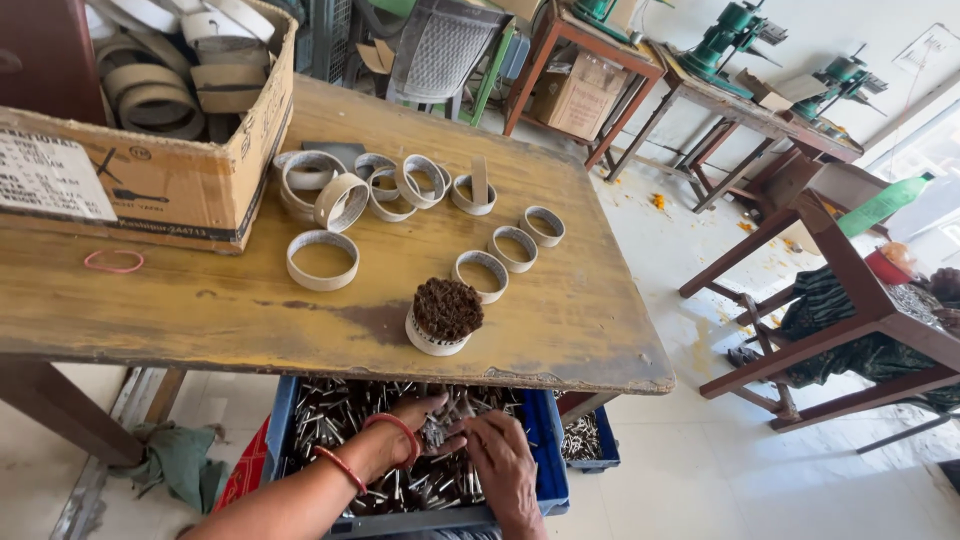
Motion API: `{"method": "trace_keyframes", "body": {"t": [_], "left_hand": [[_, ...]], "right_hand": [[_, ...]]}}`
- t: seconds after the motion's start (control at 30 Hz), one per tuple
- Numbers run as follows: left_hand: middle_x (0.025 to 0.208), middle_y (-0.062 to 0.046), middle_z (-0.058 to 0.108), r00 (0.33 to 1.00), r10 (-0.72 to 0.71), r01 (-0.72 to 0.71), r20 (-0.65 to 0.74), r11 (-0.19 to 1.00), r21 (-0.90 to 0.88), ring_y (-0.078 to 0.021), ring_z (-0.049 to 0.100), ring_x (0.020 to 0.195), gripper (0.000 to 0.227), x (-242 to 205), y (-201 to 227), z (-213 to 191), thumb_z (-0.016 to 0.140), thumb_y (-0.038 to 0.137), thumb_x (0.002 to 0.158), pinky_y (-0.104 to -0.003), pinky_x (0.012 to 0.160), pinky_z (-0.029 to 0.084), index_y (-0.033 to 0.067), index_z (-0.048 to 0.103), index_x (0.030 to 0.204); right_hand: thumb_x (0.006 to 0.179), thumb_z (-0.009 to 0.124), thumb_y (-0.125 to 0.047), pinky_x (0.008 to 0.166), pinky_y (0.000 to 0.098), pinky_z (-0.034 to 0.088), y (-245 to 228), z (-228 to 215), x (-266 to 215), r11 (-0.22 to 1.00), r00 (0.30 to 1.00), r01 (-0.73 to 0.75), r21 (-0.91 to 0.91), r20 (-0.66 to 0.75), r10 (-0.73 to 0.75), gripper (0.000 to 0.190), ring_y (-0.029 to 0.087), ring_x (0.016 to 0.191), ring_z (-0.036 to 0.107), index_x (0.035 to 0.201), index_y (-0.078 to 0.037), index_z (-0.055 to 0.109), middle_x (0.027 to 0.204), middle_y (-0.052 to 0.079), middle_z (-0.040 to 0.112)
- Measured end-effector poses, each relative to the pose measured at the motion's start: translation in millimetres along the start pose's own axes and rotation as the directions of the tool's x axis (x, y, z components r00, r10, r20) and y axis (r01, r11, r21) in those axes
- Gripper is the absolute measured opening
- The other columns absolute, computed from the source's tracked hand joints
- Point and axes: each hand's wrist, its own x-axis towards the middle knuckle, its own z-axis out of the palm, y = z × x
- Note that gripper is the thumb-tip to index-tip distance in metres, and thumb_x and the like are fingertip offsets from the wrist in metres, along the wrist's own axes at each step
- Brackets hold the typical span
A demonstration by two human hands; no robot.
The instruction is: The person sorts small metal fasteners from a blue bin into a small white container on the table. They repeatedly pick up handfuls of fasteners, separate them with both hands, and place the sorted items into the container. The person occasionally adjusts the position of the container and other items on the table while continuing the sorting process.
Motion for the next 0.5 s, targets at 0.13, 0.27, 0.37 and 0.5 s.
{"method": "trace_keyframes", "body": {"t": [0.13, 0.27, 0.37, 0.5], "left_hand": [[0.098, -0.009, 0.073, 0.987, 0.017, -0.029, 0.158, 0.997, 0.075, -0.0212, 0.072, 0.082, 0.036, -69.3, 4.3, 35.8, 0.072, 0.041, 0.091, -0.039, 0.066, 0.063, 0.0090, 0.068, 0.107], [0.104, -0.005, 0.075, 0.958, 0.269, -0.283, 0.095, 0.848, 0.449, -0.0166, 0.072, 0.082, 0.045, -49.6, 1.9, 28.7, 0.084, 0.024, 0.079, -0.035, 0.061, 0.059, 0.0151, 0.061, 0.116], [0.097, -0.006, 0.075, 0.898, 0.400, -0.392, 0.182, 0.540, 0.745, -0.0163, 0.071, 0.076, 0.047, -78.6, 3.5, 45.6, 0.087, 0.016, 0.073, -0.032, 0.057, 0.060, 0.0052, 0.069, 0.115], [0.090, -0.011, 0.078, 0.813, 0.458, -0.428, 0.361, 0.048, 0.903, -0.0176, 0.074, 0.074, 0.045, -53.5, -5.7, 30.7, 0.089, 0.010, 0.070, -0.027, 0.063, 0.056, 0.0038, 0.072, 0.112]], "right_hand": [[0.087, 0.077, -0.012, 0.082, 0.0363, 0.059, -11.0, -4.3, 7.2, 0.997, 0.997, -0.073, -0.026, 0.001, 0.073, 0.026, 0.027, 0.099, 0.072, 0.112, -0.007, 0.076, 0.112, 0.011, 0.070], [0.091, 0.076, -0.014, 0.087, 0.0344, 0.060, 1.3, -4.9, 8.1, 0.993, 0.995, -0.099, 0.056, -0.014, 0.100, 0.021, 0.025, 0.100, 0.076, 0.110, -0.007, 0.078, 0.113, 0.009, 0.076], [0.088, 0.076, -0.012, 0.085, 0.0343, 0.058, -5.5, -3.0, 23.8, 0.958, 0.952, -0.283, 0.051, -0.110, 0.287, 0.027, 0.025, 0.099, 0.074, 0.113, -0.004, 0.075, 0.113, 0.012, 0.075], [0.083, 0.077, -0.008, 0.080, 0.0343, 0.058, -5.2, -2.3, 20.7, 0.945, 0.948, -0.314, 0.094, -0.028, 0.317, 0.031, 0.026, 0.099, 0.071, 0.113, -0.004, 0.073, 0.113, 0.013, 0.071]]}}
